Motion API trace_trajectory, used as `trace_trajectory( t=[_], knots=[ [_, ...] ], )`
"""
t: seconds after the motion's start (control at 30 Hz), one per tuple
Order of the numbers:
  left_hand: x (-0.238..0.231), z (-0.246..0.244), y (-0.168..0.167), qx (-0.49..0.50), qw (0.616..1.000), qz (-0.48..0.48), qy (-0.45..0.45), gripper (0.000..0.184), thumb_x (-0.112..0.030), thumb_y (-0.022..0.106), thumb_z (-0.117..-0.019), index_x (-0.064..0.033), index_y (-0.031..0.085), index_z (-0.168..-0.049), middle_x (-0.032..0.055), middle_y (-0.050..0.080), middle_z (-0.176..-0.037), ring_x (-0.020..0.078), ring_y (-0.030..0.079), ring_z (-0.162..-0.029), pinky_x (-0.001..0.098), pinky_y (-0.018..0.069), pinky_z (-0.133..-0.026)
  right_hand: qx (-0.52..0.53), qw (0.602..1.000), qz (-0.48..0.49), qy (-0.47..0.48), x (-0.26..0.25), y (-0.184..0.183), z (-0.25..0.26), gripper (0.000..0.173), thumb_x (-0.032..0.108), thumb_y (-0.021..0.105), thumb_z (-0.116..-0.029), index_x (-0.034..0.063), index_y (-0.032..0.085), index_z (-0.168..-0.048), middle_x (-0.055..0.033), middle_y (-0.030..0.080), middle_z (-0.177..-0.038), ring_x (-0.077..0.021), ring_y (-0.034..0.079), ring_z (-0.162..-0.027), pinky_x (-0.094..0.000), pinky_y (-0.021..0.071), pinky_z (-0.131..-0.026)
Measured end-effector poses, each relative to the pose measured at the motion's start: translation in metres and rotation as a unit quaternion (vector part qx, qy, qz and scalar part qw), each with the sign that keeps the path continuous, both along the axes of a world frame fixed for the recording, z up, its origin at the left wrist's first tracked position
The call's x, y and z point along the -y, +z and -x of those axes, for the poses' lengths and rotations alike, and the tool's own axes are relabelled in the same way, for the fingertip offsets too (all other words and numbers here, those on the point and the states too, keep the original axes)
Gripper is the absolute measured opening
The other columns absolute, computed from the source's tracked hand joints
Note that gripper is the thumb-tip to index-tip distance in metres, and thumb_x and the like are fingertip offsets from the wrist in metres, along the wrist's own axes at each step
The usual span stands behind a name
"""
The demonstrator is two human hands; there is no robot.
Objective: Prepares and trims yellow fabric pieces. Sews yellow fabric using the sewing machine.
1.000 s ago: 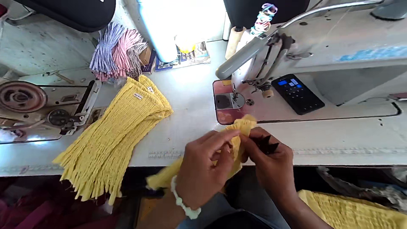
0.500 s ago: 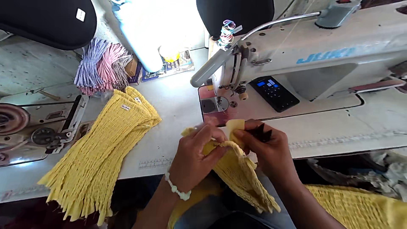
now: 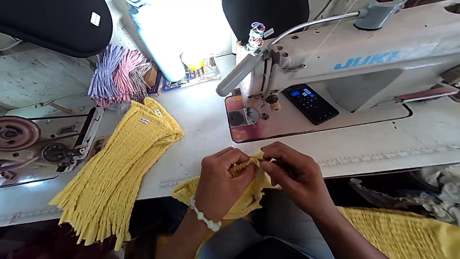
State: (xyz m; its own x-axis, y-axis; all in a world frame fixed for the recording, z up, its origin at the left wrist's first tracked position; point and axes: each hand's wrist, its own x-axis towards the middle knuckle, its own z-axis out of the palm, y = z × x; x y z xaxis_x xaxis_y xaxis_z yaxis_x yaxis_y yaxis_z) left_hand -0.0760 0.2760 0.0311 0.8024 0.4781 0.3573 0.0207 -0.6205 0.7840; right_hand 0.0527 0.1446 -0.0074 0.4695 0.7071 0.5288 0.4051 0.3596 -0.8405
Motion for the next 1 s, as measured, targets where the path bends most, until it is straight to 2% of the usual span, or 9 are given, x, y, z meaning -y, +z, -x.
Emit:
trace_trajectory(
  t=[0.13,0.2,0.27,0.3,0.43,0.53,0.6,0.8,1.0],
  knots=[
    [-0.007,0.006,0.002,-0.031,0.997,0.061,-0.025,0.010,-0.014,0.070,-0.0886,-0.0045,0.072,-0.087,-0.0021,0.066,-0.082,-0.0049,0.061,-0.075,0.0094,0.0508,-0.066,0.006,1.000,-0.008,0.007,-0.003,-0.005,0.001,0.017,0.017,0.070,-0.0971,0.0016,0.069,-0.105,-0.0015,0.068,-0.100,0.0089,0.057,-0.073,-0.0046,0.0472,-0.062],
    [-0.014,0.008,-0.003,-0.016,0.995,0.059,-0.080,0.014,-0.017,0.072,-0.0901,-0.0031,0.069,-0.094,0.0049,0.068,-0.106,0.0028,0.063,-0.101,0.0167,0.0533,-0.084,-0.014,1.000,-0.005,0.020,-0.003,-0.006,0.000,0.013,0.013,0.067,-0.0981,0.0014,0.070,-0.103,-0.0003,0.068,-0.096,0.0079,0.058,-0.073,-0.0056,0.0494,-0.063],
    [-0.027,0.007,-0.009,0.006,0.977,0.096,-0.193,0.029,-0.023,0.070,-0.0931,-0.0017,0.057,-0.108,0.0130,0.058,-0.140,0.0156,0.051,-0.136,0.0329,0.0454,-0.110,-0.046,0.997,0.004,0.058,-0.002,-0.007,-0.001,0.012,0.013,0.066,-0.0992,0.0028,0.071,-0.103,0.0023,0.067,-0.092,0.0079,0.058,-0.071,-0.0061,0.0494,-0.062],
    [-0.033,0.006,-0.010,0.011,0.961,0.134,-0.242,0.040,-0.027,0.072,-0.0928,-0.0011,0.052,-0.117,0.0128,0.055,-0.146,0.0177,0.047,-0.142,0.0373,0.0415,-0.116,-0.056,0.995,0.006,0.079,-0.001,-0.008,-0.001,0.011,0.013,0.065,-0.0995,0.0035,0.070,-0.103,0.0033,0.067,-0.091,0.0079,0.058,-0.071,-0.0064,0.0490,-0.062],
    [-0.044,0.003,-0.011,-0.010,0.941,0.179,-0.287,0.063,-0.028,0.078,-0.0889,0.0073,0.051,-0.133,0.0027,0.066,-0.116,0.0058,0.061,-0.114,0.0268,0.0487,-0.104,-0.057,0.993,0.010,0.104,0.002,-0.009,0.000,0.010,0.015,0.067,-0.0992,0.0054,0.070,-0.101,0.0044,0.067,-0.088,0.0081,0.057,-0.070,-0.0060,0.0481,-0.061],
    [-0.045,0.009,-0.009,-0.033,0.948,0.178,-0.261,0.031,-0.020,0.078,-0.0901,0.0037,0.070,-0.109,-0.0013,0.067,-0.103,-0.0010,0.062,-0.101,0.0178,0.0530,-0.091,-0.062,0.996,0.013,0.070,0.004,-0.007,0.001,0.010,0.013,0.070,-0.0959,0.0072,0.071,-0.103,0.0073,0.070,-0.089,0.0085,0.060,-0.071,-0.0064,0.0498,-0.061],
    [-0.040,0.012,-0.008,-0.043,0.955,0.200,-0.217,0.019,-0.016,0.078,-0.0897,-0.0007,0.070,-0.097,-0.0017,0.066,-0.101,-0.0002,0.065,-0.096,0.0174,0.0571,-0.084,-0.066,0.997,0.012,0.041,0.003,-0.005,0.003,0.012,0.012,0.072,-0.0935,0.0089,0.069,-0.105,0.0096,0.071,-0.088,0.0083,0.061,-0.070,-0.0069,0.0512,-0.061],
    [-0.028,0.018,-0.003,-0.060,0.969,0.221,-0.096,0.020,-0.014,0.081,-0.0861,-0.0036,0.075,-0.102,-0.0047,0.075,-0.089,-0.0014,0.069,-0.080,0.0161,0.0581,-0.075,-0.047,0.999,0.022,-0.014,-0.002,-0.008,0.007,0.017,0.013,0.075,-0.0909,0.0053,0.069,-0.105,0.0089,0.071,-0.086,0.0085,0.061,-0.069,-0.0070,0.0499,-0.059],
    [-0.024,0.024,0.003,-0.087,0.980,0.158,-0.081,0.019,-0.020,0.080,-0.0874,-0.0053,0.076,-0.099,-0.0052,0.075,-0.089,-0.0051,0.069,-0.080,0.0125,0.0569,-0.073,-0.047,0.997,0.053,0.023,-0.004,-0.011,0.002,0.013,0.019,0.074,-0.0934,0.0060,0.072,-0.097,0.0068,0.068,-0.084,0.0076,0.058,-0.066,-0.0071,0.0479,-0.057]
  ],
)
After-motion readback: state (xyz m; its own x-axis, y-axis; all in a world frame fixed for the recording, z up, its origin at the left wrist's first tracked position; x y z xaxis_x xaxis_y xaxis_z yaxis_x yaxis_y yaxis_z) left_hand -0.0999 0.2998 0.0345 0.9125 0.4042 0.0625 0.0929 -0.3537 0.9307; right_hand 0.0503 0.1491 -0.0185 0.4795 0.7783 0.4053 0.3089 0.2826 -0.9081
